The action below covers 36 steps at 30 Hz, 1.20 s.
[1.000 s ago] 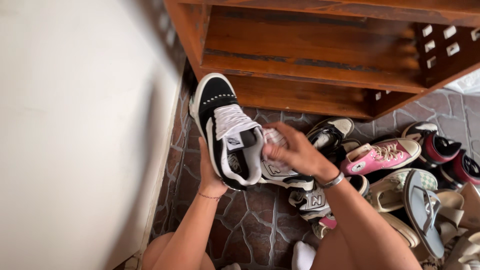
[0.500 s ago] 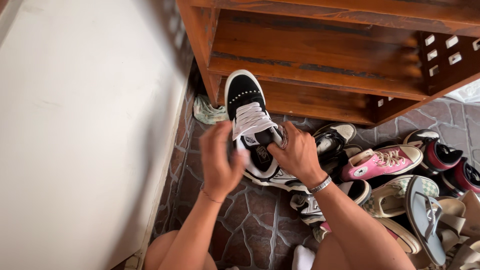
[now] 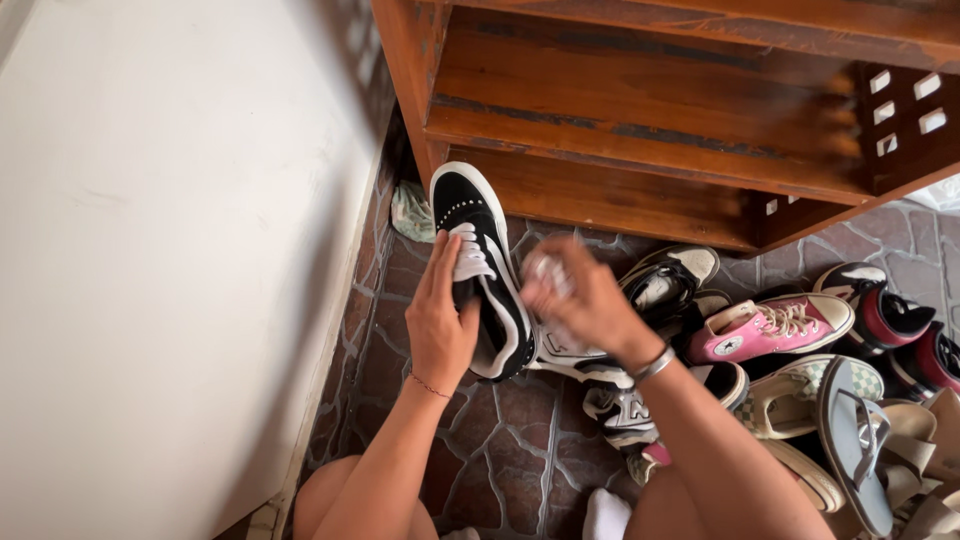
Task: The person sits on the floor and wipes a pair of black and white sneakers with a cloth. They clean the exterior and interior of the shoes, then place them on a wooden shoe rack. The person then picks up a pair of white and black sneakers and wipes them with the cloth.
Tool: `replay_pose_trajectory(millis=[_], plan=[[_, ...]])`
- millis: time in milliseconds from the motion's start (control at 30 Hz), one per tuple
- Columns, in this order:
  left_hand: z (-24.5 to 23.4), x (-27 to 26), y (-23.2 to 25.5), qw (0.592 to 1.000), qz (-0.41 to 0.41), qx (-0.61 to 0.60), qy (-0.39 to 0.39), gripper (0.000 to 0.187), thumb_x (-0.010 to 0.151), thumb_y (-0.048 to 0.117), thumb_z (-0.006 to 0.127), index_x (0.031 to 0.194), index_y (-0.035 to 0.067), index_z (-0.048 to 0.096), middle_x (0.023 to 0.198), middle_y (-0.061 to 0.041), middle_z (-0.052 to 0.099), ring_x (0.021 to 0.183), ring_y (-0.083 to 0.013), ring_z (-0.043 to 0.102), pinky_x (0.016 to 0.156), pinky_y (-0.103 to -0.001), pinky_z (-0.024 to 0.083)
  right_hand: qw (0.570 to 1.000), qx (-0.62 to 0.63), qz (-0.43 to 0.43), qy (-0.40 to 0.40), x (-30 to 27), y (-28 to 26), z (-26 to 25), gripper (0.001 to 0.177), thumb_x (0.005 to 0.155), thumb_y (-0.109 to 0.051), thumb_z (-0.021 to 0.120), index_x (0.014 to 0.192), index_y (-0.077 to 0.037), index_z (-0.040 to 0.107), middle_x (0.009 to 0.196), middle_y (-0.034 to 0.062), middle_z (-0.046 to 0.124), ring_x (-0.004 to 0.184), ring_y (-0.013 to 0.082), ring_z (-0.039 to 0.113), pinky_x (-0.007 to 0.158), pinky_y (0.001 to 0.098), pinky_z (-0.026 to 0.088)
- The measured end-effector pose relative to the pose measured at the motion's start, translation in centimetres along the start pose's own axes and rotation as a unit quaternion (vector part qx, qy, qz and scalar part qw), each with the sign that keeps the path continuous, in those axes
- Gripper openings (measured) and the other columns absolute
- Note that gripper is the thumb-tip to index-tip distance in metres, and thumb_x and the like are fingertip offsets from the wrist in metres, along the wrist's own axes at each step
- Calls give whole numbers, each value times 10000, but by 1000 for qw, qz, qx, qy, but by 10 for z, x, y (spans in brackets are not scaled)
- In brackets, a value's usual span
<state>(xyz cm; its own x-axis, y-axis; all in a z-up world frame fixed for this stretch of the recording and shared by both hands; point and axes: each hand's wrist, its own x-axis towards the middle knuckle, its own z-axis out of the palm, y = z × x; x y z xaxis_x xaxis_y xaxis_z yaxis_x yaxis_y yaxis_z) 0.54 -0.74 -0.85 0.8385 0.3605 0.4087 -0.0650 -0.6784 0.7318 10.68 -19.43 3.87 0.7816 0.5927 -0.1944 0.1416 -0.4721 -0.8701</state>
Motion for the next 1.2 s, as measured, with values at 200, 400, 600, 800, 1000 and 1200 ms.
replay_pose_trajectory(millis=[200, 400, 600, 800, 1000, 1200], plan=[[-5, -2, 9, 999, 12, -46, -9, 738, 816, -90, 682, 1499, 112, 488, 1555, -150, 516, 1386, -371, 559, 1084, -423, 522, 977, -13, -146, 155, 7, 5, -9, 645, 865, -151, 704, 1413, -4, 395, 1237, 186, 592, 910, 279, 722, 688, 349, 644], [-7, 3, 16, 999, 9, -35, 5, 756, 797, -110, 687, 1494, 113, 496, 1547, -160, 521, 1380, -384, 558, 1104, -424, 536, 967, -126, -213, 58, -1, -12, 6, 635, 738, 37, 684, 1359, -33, 571, 1267, 165, 633, 1002, 351, 702, 812, 379, 605], [-22, 10, 5, 999, -27, 15, 30, 764, 776, -90, 722, 1480, 111, 503, 1533, -163, 521, 1334, -384, 583, 1053, -404, 550, 979, -126, -119, -104, -7, -2, -9, 413, 777, -88, 712, 1187, -57, 674, 1066, 115, 771, 886, 256, 773, 789, 360, 621], [-19, 6, -8, 999, -18, 32, 25, 734, 808, -61, 722, 1484, 124, 505, 1527, -147, 529, 1325, -366, 596, 1064, -407, 534, 980, -192, -53, -25, -2, 8, -9, 359, 804, -151, 733, 1157, -98, 693, 1060, 108, 774, 869, 254, 769, 794, 358, 621], [-15, -1, 1, 999, -12, 32, -12, 728, 824, 23, 769, 1485, 151, 494, 1534, -138, 521, 1340, -355, 581, 1073, -417, 541, 982, -183, -46, 9, -1, 1, -9, 408, 777, -107, 718, 1182, -87, 678, 1069, 122, 768, 912, 287, 758, 836, 375, 594], [-14, -4, 5, 998, 5, 46, -38, 739, 825, 53, 777, 1494, 143, 477, 1542, -130, 507, 1361, -360, 546, 1076, -441, 524, 979, -186, -79, 12, -2, 0, -4, 420, 767, -81, 696, 1186, -68, 671, 1097, 139, 758, 943, 310, 750, 861, 388, 589]])
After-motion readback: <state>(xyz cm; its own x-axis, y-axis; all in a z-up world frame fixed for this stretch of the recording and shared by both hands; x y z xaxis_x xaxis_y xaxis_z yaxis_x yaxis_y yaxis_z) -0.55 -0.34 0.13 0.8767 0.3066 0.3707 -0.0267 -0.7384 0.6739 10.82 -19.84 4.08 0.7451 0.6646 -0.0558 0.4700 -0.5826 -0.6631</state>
